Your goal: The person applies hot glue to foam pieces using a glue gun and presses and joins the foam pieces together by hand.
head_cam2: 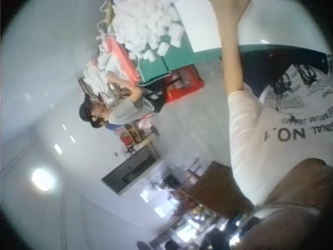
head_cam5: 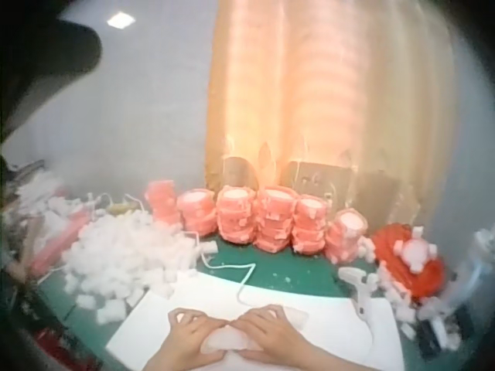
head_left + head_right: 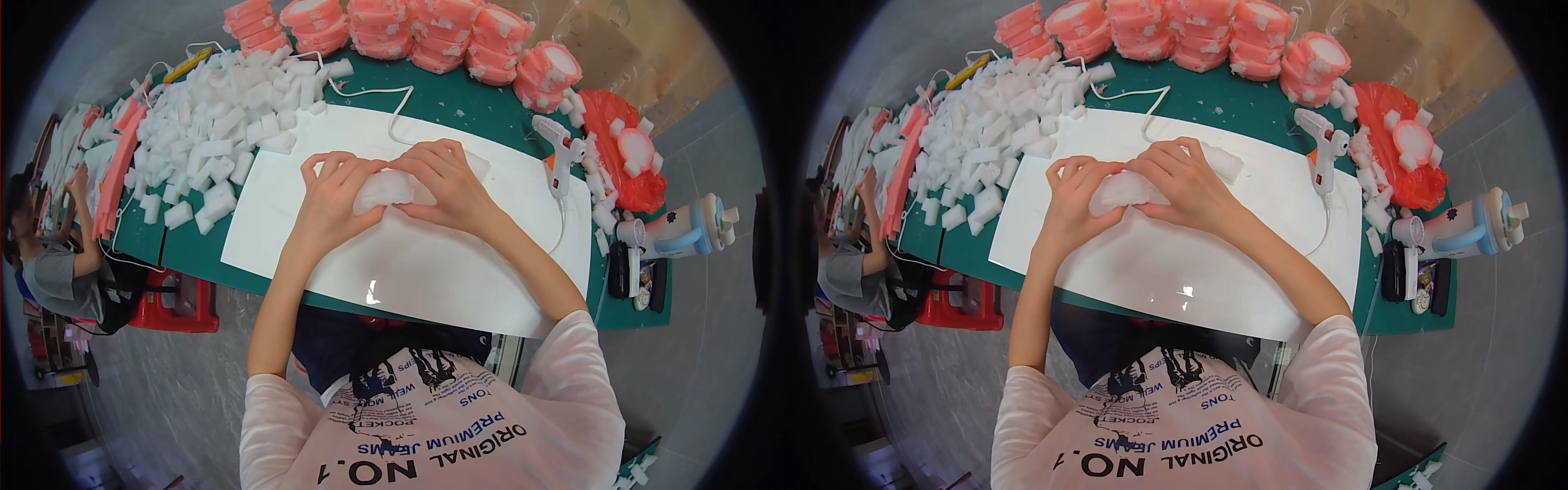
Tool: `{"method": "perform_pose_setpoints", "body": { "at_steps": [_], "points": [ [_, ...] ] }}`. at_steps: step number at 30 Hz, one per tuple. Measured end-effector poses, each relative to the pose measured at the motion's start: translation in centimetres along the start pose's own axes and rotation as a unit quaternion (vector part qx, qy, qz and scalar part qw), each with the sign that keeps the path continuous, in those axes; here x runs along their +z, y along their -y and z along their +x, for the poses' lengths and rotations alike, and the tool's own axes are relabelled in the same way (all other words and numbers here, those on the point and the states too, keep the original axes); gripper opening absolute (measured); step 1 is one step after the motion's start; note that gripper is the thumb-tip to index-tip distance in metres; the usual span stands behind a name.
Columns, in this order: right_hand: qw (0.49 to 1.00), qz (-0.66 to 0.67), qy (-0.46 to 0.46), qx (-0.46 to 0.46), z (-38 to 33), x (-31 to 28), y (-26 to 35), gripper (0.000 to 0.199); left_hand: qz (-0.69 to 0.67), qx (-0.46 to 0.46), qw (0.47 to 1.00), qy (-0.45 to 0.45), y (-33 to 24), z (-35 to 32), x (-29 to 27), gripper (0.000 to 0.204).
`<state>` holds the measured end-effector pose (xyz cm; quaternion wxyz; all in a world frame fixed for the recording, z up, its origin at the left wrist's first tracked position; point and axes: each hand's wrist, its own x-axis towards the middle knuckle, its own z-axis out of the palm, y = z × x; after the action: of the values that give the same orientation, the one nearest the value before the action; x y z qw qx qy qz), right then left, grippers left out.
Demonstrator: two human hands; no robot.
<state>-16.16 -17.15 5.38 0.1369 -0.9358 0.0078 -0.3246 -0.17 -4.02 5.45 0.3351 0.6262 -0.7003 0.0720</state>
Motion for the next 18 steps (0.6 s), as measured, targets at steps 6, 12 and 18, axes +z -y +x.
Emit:
{"method": "perform_pose_setpoints", "body": {
  "at_steps": [6,12,18],
  "points": [
    [0.994,0.091,-0.062,-0.01,0.9,-2.0,2.1,0.048,-0.067,-0.025,0.996,-0.056,-1.8,-0.3,-2.8,0.044],
    [0.978,0.178,-0.108,-0.02,0.9,-2.9,3.6,0.05,-0.21,-0.04,0.968,-0.133,-3.1,-0.7,-2.2,0.048],
    [0.969,0.224,-0.104,-0.016,0.6,-3.4,4.4,0.048,-0.251,-0.021,0.949,-0.189,-3.9,-1.2,-1.6,0.046]
  ]
}}
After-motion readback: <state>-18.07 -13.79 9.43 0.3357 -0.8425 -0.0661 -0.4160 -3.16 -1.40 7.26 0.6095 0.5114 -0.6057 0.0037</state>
